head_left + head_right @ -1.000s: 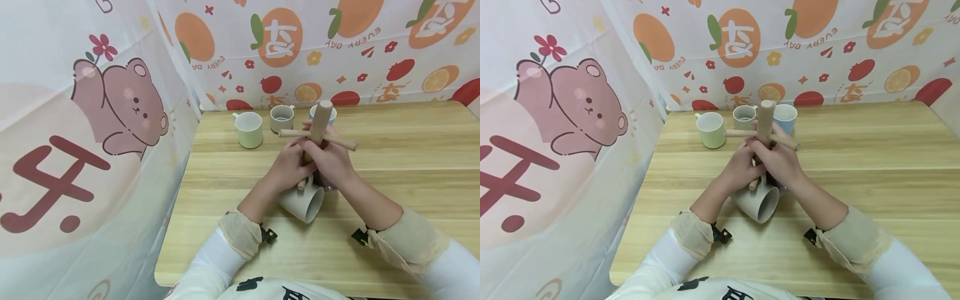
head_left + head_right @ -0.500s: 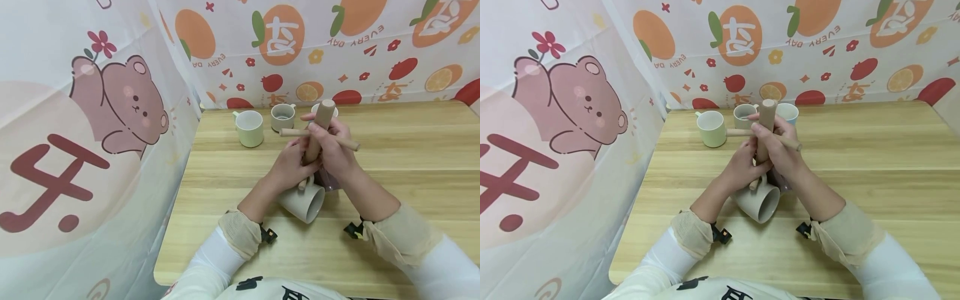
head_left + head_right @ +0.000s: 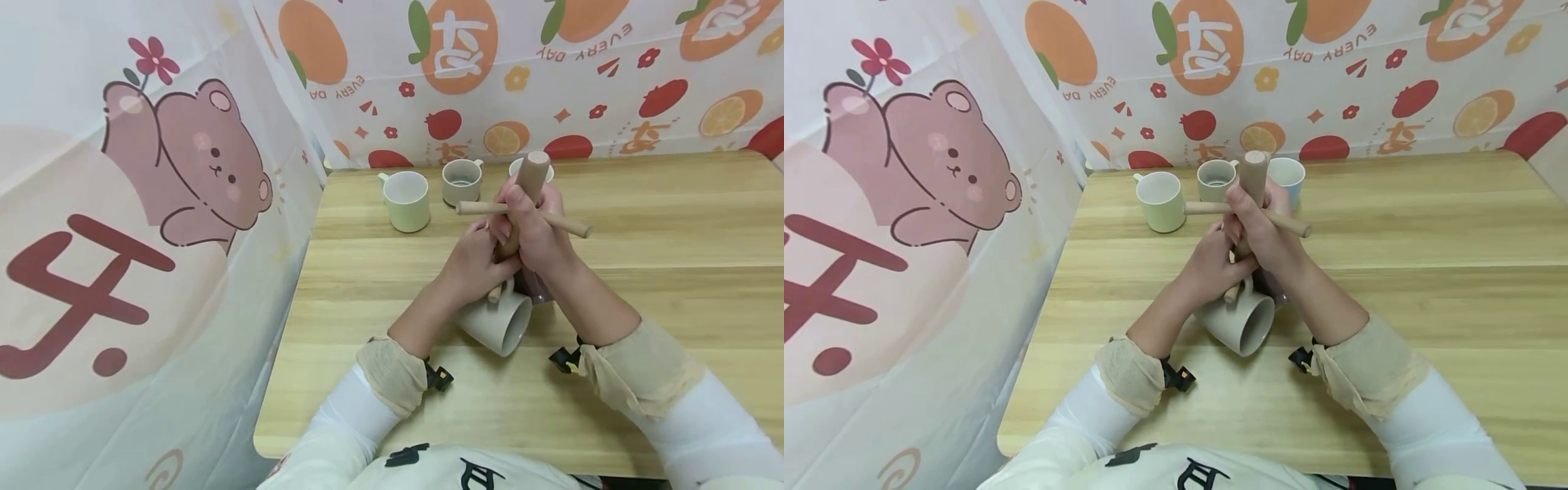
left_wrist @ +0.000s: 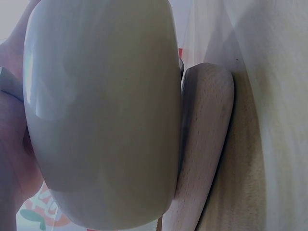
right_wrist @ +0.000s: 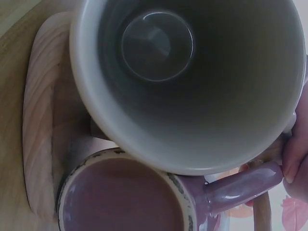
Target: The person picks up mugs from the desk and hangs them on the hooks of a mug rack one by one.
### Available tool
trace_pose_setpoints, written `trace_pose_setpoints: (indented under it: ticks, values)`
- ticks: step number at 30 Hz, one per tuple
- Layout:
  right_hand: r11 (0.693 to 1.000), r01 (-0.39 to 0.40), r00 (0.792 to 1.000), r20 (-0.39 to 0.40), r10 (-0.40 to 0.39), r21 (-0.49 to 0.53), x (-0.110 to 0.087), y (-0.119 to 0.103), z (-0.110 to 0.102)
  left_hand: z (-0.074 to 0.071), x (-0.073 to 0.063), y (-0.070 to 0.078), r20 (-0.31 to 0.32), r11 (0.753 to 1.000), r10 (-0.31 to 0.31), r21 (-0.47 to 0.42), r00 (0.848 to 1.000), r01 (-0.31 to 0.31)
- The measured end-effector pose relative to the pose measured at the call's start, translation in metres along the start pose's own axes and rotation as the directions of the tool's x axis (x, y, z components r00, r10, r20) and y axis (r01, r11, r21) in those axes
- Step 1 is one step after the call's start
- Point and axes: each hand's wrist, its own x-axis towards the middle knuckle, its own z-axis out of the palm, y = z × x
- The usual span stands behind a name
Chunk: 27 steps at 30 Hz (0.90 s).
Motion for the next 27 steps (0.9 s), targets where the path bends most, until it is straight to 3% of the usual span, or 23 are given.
trace_pose_setpoints:
  ticks: [7,17,22,27]
  values:
    - [1.000,-0.007,1.000,0.024,0.006,0.028,0.005,-0.004,0.001,-0.002,0.003,0.001,-0.004,1.000,0.006,0.021,1.000,-0.006]
    - [0.976,-0.167,0.984,0.083,0.156,0.143,0.004,-0.007,-0.011,0.012,-0.002,0.008,-0.101,0.980,0.053,0.196,0.993,-0.032]
    - [0.952,-0.226,0.967,0.169,0.193,0.205,0.007,-0.010,-0.018,0.014,-0.004,0.011,-0.127,0.959,0.082,0.278,0.989,-0.044]
    - [0.917,-0.251,0.935,0.324,0.147,0.310,0.013,-0.012,-0.025,0.013,-0.004,0.011,-0.135,0.945,0.100,0.323,0.986,-0.051]
